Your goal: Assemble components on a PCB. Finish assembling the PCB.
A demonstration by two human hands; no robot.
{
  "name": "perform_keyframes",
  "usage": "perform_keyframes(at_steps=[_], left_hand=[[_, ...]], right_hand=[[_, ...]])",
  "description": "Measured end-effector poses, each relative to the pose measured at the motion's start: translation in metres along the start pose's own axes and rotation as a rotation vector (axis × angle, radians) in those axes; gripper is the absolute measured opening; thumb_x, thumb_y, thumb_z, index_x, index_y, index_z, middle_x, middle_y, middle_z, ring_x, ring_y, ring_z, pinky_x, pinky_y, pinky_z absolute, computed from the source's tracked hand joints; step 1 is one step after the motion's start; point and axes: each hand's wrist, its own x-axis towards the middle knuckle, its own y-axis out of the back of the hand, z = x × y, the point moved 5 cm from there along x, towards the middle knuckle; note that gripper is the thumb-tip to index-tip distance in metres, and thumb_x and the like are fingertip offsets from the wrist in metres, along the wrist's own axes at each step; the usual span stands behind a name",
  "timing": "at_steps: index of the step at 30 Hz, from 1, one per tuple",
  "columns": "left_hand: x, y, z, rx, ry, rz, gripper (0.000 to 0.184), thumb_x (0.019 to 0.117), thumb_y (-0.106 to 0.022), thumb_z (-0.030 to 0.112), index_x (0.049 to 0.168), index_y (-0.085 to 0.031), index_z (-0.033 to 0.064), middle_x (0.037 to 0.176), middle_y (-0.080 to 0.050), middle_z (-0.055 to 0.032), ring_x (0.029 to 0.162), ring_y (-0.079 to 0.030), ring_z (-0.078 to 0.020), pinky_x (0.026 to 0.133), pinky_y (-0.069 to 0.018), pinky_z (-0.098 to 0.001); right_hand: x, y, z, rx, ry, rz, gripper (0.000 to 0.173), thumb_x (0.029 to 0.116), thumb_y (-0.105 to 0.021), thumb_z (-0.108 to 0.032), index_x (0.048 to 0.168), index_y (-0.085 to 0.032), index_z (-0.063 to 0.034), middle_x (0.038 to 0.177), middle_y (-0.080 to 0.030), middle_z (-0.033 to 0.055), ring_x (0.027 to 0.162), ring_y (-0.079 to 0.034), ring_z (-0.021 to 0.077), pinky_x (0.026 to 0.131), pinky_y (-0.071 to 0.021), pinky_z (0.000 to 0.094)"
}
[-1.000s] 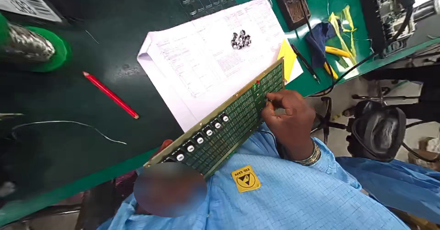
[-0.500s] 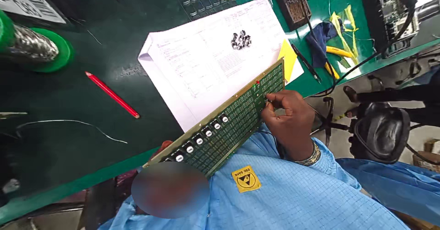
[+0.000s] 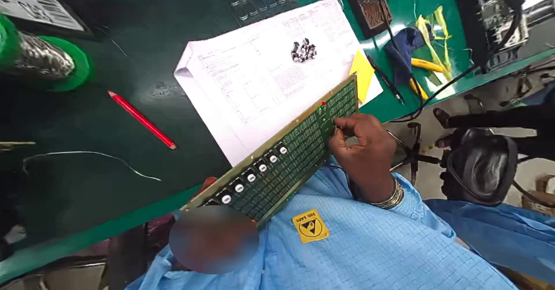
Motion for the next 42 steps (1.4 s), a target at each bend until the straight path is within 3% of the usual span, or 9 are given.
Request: perform_keyframes(at_steps=[9,18,25,35,42], left_hand=[[0.003,-0.002,0.002,0.0,-0.005,-0.018,0.074,0.0919,-0.073,0.018,0.155,-0.035,0.0322,0.149,-0.05,0.0193,0.133,-0.051,0.001,0.11,-0.0439,-0.0195],[-0.005,-0.004,0.006,0.102,-0.042,0.056,0.07,0.0925,-0.073,0.021,0.153,-0.039,0.0318,0.146,-0.053,0.0203,0.131,-0.052,0.0026,0.11,-0.0442,-0.0192],[-0.004,-0.005,0.006,0.071,-0.05,0.019,0.071,0.0931,-0.072,0.019,0.154,-0.038,0.0303,0.148,-0.052,0.0189,0.131,-0.052,0.0022,0.109,-0.0446,-0.0188],[0.002,-0.004,0.003,0.028,-0.043,-0.02,0.069,0.0944,-0.071,0.02,0.154,-0.037,0.0308,0.147,-0.053,0.0183,0.129,-0.054,0.0017,0.109,-0.0454,-0.0191],[0.005,-0.002,0.001,-0.022,-0.031,-0.108,0.066,0.0973,-0.067,0.019,0.155,-0.037,0.0295,0.145,-0.054,0.0163,0.127,-0.055,0.0015,0.107,-0.0471,-0.0197]], right_hand=[[-0.003,0.004,0.002,0.077,-0.018,-0.037,0.015,0.0873,-0.066,-0.006,0.096,-0.075,0.002,0.094,-0.072,0.0126,0.082,-0.071,0.0104,0.072,-0.0606,0.0223],[-0.004,0.003,0.004,0.104,-0.051,0.056,0.007,0.0828,-0.068,-0.006,0.085,-0.071,-0.0002,0.086,-0.069,0.0085,0.08,-0.069,0.0082,0.069,-0.0582,0.02],[-0.005,0.001,0.004,0.12,-0.058,0.106,0.006,0.0808,-0.068,-0.006,0.081,-0.07,0.0001,0.083,-0.067,0.0081,0.075,-0.067,0.0076,0.065,-0.0574,0.0192],[-0.007,0.008,0.005,0.082,-0.055,-0.015,0.012,0.0881,-0.069,-0.006,0.094,-0.077,0.0004,0.092,-0.072,0.0113,0.083,-0.071,0.0091,0.074,-0.0601,0.0207],[-0.004,0.011,0.004,0.064,0.041,-0.067,0.013,0.092,-0.068,-0.007,0.093,-0.078,0.0003,0.092,-0.075,0.0137,0.086,-0.071,0.0103,0.078,-0.0571,0.018]])
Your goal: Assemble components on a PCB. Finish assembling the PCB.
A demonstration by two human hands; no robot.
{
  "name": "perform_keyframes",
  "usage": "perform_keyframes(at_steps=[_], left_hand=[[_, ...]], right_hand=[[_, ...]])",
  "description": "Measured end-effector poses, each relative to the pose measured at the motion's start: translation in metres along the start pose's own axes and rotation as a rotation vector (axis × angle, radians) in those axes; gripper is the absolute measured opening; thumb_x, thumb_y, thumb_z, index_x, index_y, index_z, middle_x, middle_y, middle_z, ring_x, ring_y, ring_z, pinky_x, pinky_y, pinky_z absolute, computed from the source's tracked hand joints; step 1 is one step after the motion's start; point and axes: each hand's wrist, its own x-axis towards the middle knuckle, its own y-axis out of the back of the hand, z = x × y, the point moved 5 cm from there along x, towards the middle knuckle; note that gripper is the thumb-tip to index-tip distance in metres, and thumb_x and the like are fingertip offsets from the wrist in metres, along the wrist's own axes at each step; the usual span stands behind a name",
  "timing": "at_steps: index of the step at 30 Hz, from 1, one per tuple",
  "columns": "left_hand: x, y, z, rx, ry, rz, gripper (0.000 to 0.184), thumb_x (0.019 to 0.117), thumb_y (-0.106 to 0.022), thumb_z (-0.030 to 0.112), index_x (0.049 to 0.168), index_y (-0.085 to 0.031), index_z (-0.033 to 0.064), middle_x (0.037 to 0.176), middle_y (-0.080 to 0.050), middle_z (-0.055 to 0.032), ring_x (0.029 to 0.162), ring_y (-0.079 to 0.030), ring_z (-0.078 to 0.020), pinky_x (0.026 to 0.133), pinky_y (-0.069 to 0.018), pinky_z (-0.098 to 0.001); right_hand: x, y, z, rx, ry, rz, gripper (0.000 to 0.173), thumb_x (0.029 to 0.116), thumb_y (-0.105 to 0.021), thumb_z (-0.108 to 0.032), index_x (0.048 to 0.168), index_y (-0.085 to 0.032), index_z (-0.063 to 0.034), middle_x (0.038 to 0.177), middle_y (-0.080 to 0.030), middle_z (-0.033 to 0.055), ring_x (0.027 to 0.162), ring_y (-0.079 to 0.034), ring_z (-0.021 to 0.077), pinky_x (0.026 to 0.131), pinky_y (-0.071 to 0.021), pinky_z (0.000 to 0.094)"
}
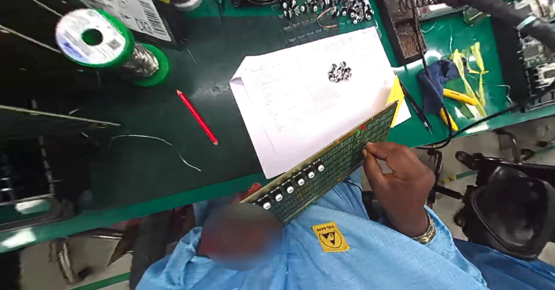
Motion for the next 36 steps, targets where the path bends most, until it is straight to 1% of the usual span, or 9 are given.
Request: perform_keyframes(at_steps=[6,10,16,19,23,27,29,33,36], left_hand=[[-0.001,0.002,-0.004,-0.046,0.012,0.041,0.067,0.0965,-0.067,0.016,0.155,-0.037,0.0284,0.145,-0.054,0.016,0.128,-0.055,0.0002,0.108,-0.047,-0.021],[0.003,0.004,-0.006,-0.112,0.033,0.056,0.068,0.0944,-0.068,0.012,0.154,-0.038,0.0281,0.144,-0.055,0.0148,0.127,-0.056,-0.0018,0.107,-0.0483,-0.0223],[0.006,0.007,-0.01,-0.137,0.067,0.058,0.068,0.0949,-0.067,0.012,0.154,-0.038,0.0303,0.145,-0.054,0.0152,0.128,-0.056,-0.0016,0.108,-0.0479,-0.0222],[0.005,0.008,-0.011,-0.125,0.08,0.064,0.068,0.0958,-0.067,0.014,0.154,-0.038,0.0309,0.145,-0.054,0.0159,0.128,-0.055,-0.0008,0.108,-0.0477,-0.0216],[0.006,0.01,-0.014,-0.155,0.099,0.077,0.07,0.0946,-0.068,0.011,0.155,-0.037,0.0304,0.146,-0.054,0.0152,0.129,-0.055,-0.0023,0.109,-0.0474,-0.0227],[0.005,0.011,-0.015,-0.129,0.095,0.087,0.071,0.0947,-0.066,0.01,0.155,-0.036,0.03,0.147,-0.053,0.0144,0.129,-0.055,-0.0028,0.108,-0.0477,-0.0229],[0.005,0.011,-0.015,-0.125,0.094,0.094,0.071,0.094,-0.066,0.009,0.155,-0.037,0.0297,0.146,-0.054,0.0146,0.128,-0.056,-0.0025,0.108,-0.0481,-0.0223],[0.006,0.009,-0.014,-0.153,0.11,0.112,0.071,0.0934,-0.066,0.007,0.154,-0.038,0.0311,0.145,-0.055,0.0156,0.128,-0.056,-0.0023,0.108,-0.0479,-0.022],[0.006,0.01,-0.015,-0.143,0.116,0.114,0.07,0.0933,-0.066,0.007,0.153,-0.039,0.0314,0.144,-0.055,0.0156,0.128,-0.056,-0.002,0.107,-0.0483,-0.0219]], right_hand=[[-0.004,-0.002,0.007,0.025,0.025,-0.003,0.016,0.0965,-0.068,-0.01,0.101,-0.077,0.0029,0.095,-0.076,0.0142,0.089,-0.072,0.0098,0.081,-0.0565,0.0172],[-0.01,-0.007,0.016,0.146,0.063,0.088,0.014,0.0943,-0.072,-0.008,0.098,-0.074,0.0054,0.097,-0.075,0.0148,0.095,-0.072,0.0101,0.086,-0.0579,0.0187],[-0.018,-0.014,0.016,0.065,0.135,0.088,0.015,0.0979,-0.064,-0.006,0.105,-0.075,0.0019,0.103,-0.073,0.0182,0.1,-0.068,0.0175,0.09,-0.0535,0.0221],[-0.022,-0.019,0.016,0.03,0.157,0.1,0.016,0.0987,-0.06,-0.005,0.107,-0.073,-0.0003,0.106,-0.071,0.0171,0.102,-0.066,0.0181,0.09,-0.0519,0.0231],[-0.022,-0.021,0.017,0.035,0.156,0.094,0.018,0.1,-0.06,-0.008,0.109,-0.073,-0.0002,0.108,-0.071,0.0173,0.105,-0.066,0.0186,0.093,-0.0511,0.0241],[-0.012,-0.012,0.028,0.293,0.027,0.011,0.018,0.1013,-0.062,-0.011,0.11,-0.073,0.0013,0.11,-0.072,0.0113,0.108,-0.067,0.0099,0.093,-0.0558,0.0218],[-0.01,-0.01,0.034,0.407,-0.035,-0.004,0.018,0.1008,-0.064,-0.012,0.109,-0.073,0.0006,0.11,-0.073,0.0076,0.106,-0.068,0.0089,0.092,-0.0577,0.0237],[-0.006,-0.012,0.041,0.484,-0.104,0.002,0.01,0.0949,-0.072,-0.011,0.102,-0.075,-0.0047,0.105,-0.07,0.0015,0.101,-0.067,0.0065,0.087,-0.0587,0.0212],[-0.004,-0.015,0.041,0.49,-0.116,-0.004,0.009,0.0946,-0.072,-0.011,0.1,-0.076,-0.0047,0.103,-0.068,0.0015,0.098,-0.066,0.0055,0.084,-0.058,0.0194]])
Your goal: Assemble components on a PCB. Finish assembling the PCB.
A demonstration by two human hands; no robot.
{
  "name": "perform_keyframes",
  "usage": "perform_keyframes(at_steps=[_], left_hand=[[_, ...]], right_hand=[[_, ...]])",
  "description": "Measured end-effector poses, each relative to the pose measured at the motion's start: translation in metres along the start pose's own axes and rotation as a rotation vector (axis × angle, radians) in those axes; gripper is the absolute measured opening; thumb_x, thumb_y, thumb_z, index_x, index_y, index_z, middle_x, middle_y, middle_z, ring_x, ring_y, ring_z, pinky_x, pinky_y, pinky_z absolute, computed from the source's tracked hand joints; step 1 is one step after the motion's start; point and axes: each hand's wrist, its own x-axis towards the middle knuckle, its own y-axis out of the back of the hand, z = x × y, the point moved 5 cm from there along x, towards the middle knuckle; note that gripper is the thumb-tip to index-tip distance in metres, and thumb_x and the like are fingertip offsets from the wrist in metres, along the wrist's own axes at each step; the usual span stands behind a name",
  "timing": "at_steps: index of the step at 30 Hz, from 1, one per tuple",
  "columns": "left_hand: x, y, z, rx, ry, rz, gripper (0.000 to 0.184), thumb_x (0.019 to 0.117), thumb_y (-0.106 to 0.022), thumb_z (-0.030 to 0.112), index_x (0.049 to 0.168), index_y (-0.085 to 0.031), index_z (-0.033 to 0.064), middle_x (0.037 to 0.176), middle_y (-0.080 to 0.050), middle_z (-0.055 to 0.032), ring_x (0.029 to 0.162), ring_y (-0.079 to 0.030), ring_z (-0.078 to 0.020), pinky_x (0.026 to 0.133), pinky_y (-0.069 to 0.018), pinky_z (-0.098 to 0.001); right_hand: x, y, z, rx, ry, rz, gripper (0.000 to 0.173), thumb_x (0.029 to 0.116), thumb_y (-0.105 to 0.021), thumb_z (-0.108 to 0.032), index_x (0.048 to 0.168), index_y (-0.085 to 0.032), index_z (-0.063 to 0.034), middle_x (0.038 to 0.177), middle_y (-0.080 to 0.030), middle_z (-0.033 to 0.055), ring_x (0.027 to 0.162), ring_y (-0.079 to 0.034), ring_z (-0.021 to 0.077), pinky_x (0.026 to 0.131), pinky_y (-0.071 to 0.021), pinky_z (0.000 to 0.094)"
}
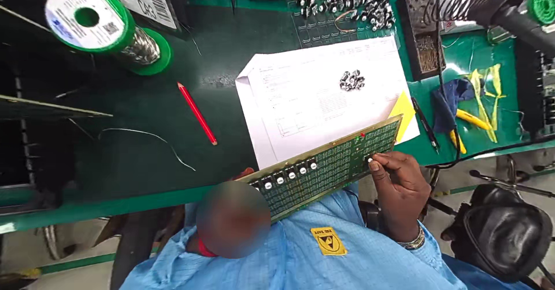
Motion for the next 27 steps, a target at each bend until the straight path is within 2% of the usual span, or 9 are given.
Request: perform_keyframes(at_steps=[4,9,13,16,20,23,25,27], left_hand=[[0.003,0.002,0.0,0.029,0.011,-0.02,0.07,0.0943,-0.067,0.009,0.154,-0.038,0.0331,0.145,-0.054,0.0168,0.128,-0.055,-0.0008,0.108,-0.0469,-0.0213],[0.003,0.003,-0.001,0.02,0.007,-0.021,0.069,0.0943,-0.066,0.009,0.153,-0.039,0.0322,0.145,-0.054,0.0161,0.129,-0.055,-0.0021,0.108,-0.0472,-0.022],[0.004,0.004,0.001,-0.026,0.043,0.006,0.068,0.0937,-0.068,0.008,0.152,-0.042,0.0313,0.144,-0.056,0.0166,0.128,-0.056,-0.0012,0.108,-0.0475,-0.0211],[0.006,0.007,0.004,-0.071,0.091,0.038,0.068,0.0931,-0.069,0.01,0.152,-0.043,0.0317,0.144,-0.057,0.017,0.128,-0.056,-0.0013,0.108,-0.0473,-0.0214],[0.006,0.009,0.005,-0.138,0.142,0.029,0.068,0.0916,-0.07,0.008,0.151,-0.044,0.0273,0.142,-0.059,0.0137,0.127,-0.058,-0.0034,0.107,-0.0491,-0.0227],[0.005,0.008,0.003,-0.156,0.184,0.0,0.067,0.0922,-0.068,0.006,0.152,-0.044,0.0252,0.142,-0.059,0.0129,0.126,-0.059,-0.0039,0.106,-0.0499,-0.0232],[0.004,0.007,0.001,-0.136,0.211,-0.006,0.067,0.0922,-0.068,0.007,0.152,-0.042,0.0245,0.142,-0.059,0.0136,0.126,-0.059,-0.0037,0.106,-0.05,-0.0233],[0.004,0.008,0.0,-0.128,0.237,0.008,0.068,0.0918,-0.068,0.007,0.152,-0.042,0.0241,0.14,-0.06,0.0142,0.125,-0.059,-0.0037,0.106,-0.0505,-0.0235]], right_hand=[[0.003,-0.001,-0.004,-0.007,-0.031,0.003,0.008,0.0931,-0.072,-0.008,0.097,-0.076,-0.0022,0.1,-0.066,0.0028,0.092,-0.066,0.0043,0.08,-0.0581,0.0171],[0.003,-0.002,-0.005,-0.016,-0.03,0.008,0.008,0.0924,-0.072,-0.006,0.096,-0.076,-0.0003,0.099,-0.066,0.0043,0.092,-0.065,0.0043,0.08,-0.0575,0.0165],[0.004,0.003,-0.006,0.002,-0.061,-0.072,0.014,0.0955,-0.07,-0.01,0.102,-0.076,0.0003,0.104,-0.068,0.0055,0.094,-0.066,0.0051,0.081,-0.0584,0.0181],[0.014,0.015,-0.011,0.04,-0.075,-0.089,0.015,0.0972,-0.07,-0.015,0.104,-0.076,-0.0023,0.106,-0.071,0.0015,0.093,-0.068,0.0044,0.081,-0.0602,0.0207],[0.047,0.035,-0.025,-0.086,0.031,-0.044,0.016,0.0986,-0.068,-0.017,0.11,-0.073,-0.0067,0.107,-0.071,-0.002,0.094,-0.068,0.0051,0.083,-0.0602,0.0256],[0.084,0.027,-0.031,-0.276,0.124,-0.205,0.022,0.1007,-0.063,-0.014,0.114,-0.071,0.0014,0.108,-0.071,0.0086,0.093,-0.068,0.0066,0.084,-0.0583,0.0234],[0.108,0.011,-0.029,-0.425,0.132,-0.331,0.023,0.1008,-0.062,-0.015,0.117,-0.071,-0.0004,0.109,-0.071,0.0116,0.093,-0.069,0.0082,0.084,-0.0572,0.0221],[0.127,-0.006,-0.02,-0.504,0.094,-0.445,0.025,0.0989,-0.064,-0.013,0.121,-0.071,-0.0029,0.115,-0.071,0.0147,0.096,-0.071,0.0169,0.085,-0.0588,0.0296]])
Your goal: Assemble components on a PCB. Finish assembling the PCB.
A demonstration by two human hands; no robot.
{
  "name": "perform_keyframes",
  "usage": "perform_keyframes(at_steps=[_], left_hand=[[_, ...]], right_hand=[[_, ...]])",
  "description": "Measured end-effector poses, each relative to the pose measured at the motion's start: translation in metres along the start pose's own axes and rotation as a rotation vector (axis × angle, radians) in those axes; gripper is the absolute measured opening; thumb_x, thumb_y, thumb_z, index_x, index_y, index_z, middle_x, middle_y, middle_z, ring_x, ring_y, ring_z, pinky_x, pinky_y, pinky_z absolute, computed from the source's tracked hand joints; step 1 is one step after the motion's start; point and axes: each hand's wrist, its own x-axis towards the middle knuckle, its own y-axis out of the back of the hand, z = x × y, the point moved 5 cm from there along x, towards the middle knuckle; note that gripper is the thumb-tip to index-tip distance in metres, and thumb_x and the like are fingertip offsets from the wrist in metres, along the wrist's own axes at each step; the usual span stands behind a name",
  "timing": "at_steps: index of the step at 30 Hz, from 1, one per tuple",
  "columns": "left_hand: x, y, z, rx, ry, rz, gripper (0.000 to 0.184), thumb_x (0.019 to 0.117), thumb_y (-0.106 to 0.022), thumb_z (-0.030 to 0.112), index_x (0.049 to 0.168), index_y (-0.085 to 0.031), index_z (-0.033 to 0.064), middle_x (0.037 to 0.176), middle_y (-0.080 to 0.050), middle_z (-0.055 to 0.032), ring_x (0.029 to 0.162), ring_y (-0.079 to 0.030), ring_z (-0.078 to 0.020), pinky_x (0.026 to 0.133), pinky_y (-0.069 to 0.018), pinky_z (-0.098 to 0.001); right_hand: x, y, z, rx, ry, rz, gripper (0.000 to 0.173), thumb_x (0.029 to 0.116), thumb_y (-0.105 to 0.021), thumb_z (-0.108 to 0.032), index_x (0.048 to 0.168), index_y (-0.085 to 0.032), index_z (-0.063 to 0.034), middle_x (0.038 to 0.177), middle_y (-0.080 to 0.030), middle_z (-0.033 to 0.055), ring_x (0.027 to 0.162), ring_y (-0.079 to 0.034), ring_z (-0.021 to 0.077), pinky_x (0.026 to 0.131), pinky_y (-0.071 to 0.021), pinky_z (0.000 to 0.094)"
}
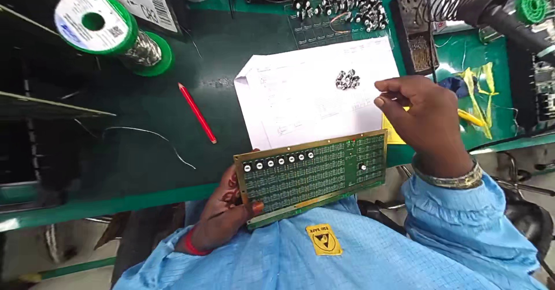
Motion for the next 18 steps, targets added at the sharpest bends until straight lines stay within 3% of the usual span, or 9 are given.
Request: perform_keyframes(at_steps=[3,6,9,13,18], left_hand=[[0.001,0.002,0.0,-0.013,0.023,0.023,0.067,0.0918,-0.069,0.008,0.151,-0.041,0.023,0.138,-0.061,0.0143,0.123,-0.06,-0.0035,0.105,-0.0511,-0.0236],[0.003,0.003,-0.001,-0.043,0.06,0.038,0.069,0.091,-0.068,0.005,0.152,-0.039,0.0208,0.138,-0.062,0.0129,0.123,-0.061,-0.0048,0.105,-0.0522,-0.0247],[0.004,0.005,-0.002,-0.091,0.12,0.062,0.069,0.0905,-0.066,0.003,0.151,-0.037,0.0193,0.136,-0.063,0.0115,0.121,-0.063,-0.0061,0.102,-0.0541,-0.0258],[0.006,0.005,-0.001,-0.125,0.135,0.07,0.07,0.09,-0.065,0.0,0.152,-0.035,0.0177,0.137,-0.062,0.0106,0.122,-0.062,-0.0067,0.104,-0.0534,-0.0261],[0.005,0.005,-0.003,-0.109,0.126,0.07,0.07,0.0905,-0.064,0.0,0.152,-0.034,0.0159,0.138,-0.061,0.0094,0.123,-0.061,-0.0076,0.104,-0.0531,-0.0264]], right_hand=[[0.028,-0.02,0.009,0.01,-0.032,-0.137,0.031,0.0944,-0.071,-0.013,0.124,-0.069,-0.0032,0.123,-0.067,0.0193,0.103,-0.069,0.029,0.087,-0.0572,0.0422],[0.046,-0.034,0.018,-0.011,-0.102,-0.177,0.032,0.0899,-0.078,-0.017,0.117,-0.071,-0.002,0.117,-0.067,0.0203,0.097,-0.069,0.0293,0.084,-0.0575,0.045],[0.054,-0.039,0.022,-0.016,-0.126,-0.15,0.025,0.0894,-0.078,-0.018,0.107,-0.072,-0.0008,0.106,-0.068,0.0179,0.087,-0.068,0.0253,0.079,-0.0561,0.043],[0.051,-0.038,0.021,-0.013,-0.132,-0.128,0.018,0.0908,-0.073,-0.012,0.105,-0.073,-0.0026,0.104,-0.071,0.0144,0.086,-0.069,0.0214,0.078,-0.0566,0.0403],[0.039,-0.03,0.031,0.149,-0.194,-0.061,0.017,0.0941,-0.064,-0.008,0.11,-0.069,-0.0034,0.104,-0.07,0.0076,0.081,-0.066,0.0042,0.075,-0.056,0.0217]])
